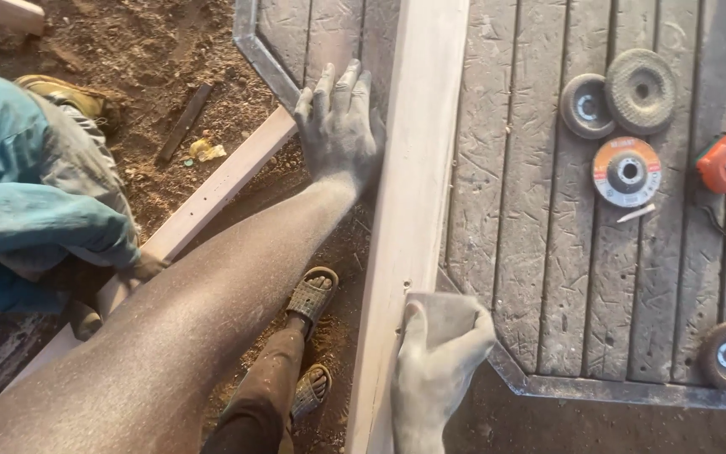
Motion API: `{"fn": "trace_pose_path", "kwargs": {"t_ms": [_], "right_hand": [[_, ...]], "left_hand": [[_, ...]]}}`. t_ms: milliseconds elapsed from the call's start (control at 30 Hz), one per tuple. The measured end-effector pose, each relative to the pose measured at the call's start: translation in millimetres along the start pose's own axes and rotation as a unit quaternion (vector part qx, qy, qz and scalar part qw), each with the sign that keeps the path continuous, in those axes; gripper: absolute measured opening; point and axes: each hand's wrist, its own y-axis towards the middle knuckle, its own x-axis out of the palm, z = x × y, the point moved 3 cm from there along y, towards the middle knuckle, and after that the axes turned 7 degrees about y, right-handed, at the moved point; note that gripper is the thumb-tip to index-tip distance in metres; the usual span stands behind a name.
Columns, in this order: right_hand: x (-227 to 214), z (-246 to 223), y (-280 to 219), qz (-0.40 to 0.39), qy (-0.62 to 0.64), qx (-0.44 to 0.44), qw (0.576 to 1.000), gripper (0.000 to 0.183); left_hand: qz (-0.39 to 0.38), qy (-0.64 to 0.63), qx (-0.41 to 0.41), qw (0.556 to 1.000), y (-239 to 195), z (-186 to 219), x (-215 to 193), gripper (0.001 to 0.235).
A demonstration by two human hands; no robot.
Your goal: Sanding a long wooden beam by hand using sandpaper on a wooden work surface.
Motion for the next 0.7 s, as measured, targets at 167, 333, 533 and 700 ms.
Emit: {"fn": "trace_pose_path", "kwargs": {"t_ms": [167, 333, 533, 700], "right_hand": [[27, -19, 51, -0.010, 0.028, -0.025, 0.999, 0.076], [1, -27, 3, -0.013, 0.048, 0.177, 0.983, 0.078], [20, -59, 43, -0.049, 0.051, 0.135, 0.988, 0.078], [-1, -55, 11, -0.062, 0.016, 0.255, 0.965, 0.086]], "left_hand": [[-0.014, 0.007, -0.001, 1.000, -1, 1, 3, 0.049], [-0.003, -0.029, 0.007, 1.000, 0, 3, -7, 0.048], [0.001, -0.039, -0.001, 0.999, -3, 0, -8, 0.047], [0.014, -0.031, 0.005, 0.999, -3, 6, -12, 0.047]]}}
